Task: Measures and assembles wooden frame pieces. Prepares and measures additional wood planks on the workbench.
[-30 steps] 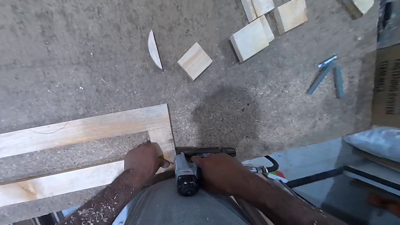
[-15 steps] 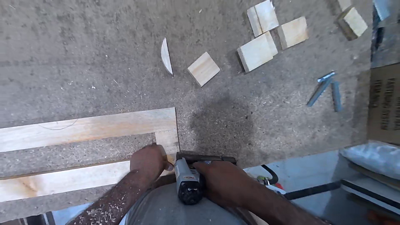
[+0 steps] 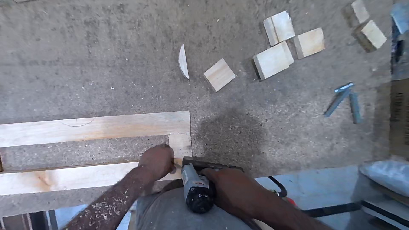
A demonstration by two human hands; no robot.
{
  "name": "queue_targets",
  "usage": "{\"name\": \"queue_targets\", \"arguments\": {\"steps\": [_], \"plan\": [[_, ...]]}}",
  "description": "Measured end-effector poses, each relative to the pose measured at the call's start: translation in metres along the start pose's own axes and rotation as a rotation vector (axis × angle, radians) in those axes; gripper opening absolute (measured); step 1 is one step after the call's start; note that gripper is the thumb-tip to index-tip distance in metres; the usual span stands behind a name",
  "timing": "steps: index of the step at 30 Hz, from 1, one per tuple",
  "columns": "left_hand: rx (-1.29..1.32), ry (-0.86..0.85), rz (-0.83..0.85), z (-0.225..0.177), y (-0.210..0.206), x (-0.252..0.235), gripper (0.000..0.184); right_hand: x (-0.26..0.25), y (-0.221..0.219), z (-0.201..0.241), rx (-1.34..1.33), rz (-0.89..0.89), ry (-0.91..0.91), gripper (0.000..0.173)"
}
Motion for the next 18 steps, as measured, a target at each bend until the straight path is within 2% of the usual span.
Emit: {"name": "queue_targets", "arguments": {"steps": [3, 9, 18], "plan": [[-0.035, -0.102, -0.009, 0.0, 0.0, -0.002, 0.022, -0.008, -0.001, 0.017, -0.01, -0.012, 0.036, 0.045], [-0.063, -0.139, -0.018, -0.005, 0.0, -0.003, 0.023, -0.02, -0.006, 0.029, -0.006, 0.012, 0.015, 0.051], [-0.083, -0.169, -0.009, -0.008, 0.001, -0.003, 0.02, -0.017, -0.005, 0.03, 0.002, -0.012, 0.001, 0.048]]}}
Point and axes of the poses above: each hand's wrist, its own x-axis away from the middle knuckle, its own y-axis out of the back of the hand, z = x × y, the point moved 10 cm from there along -x, towards the middle knuckle, and after that the axes turned 1 degree about -x, right-handed, at the moved point
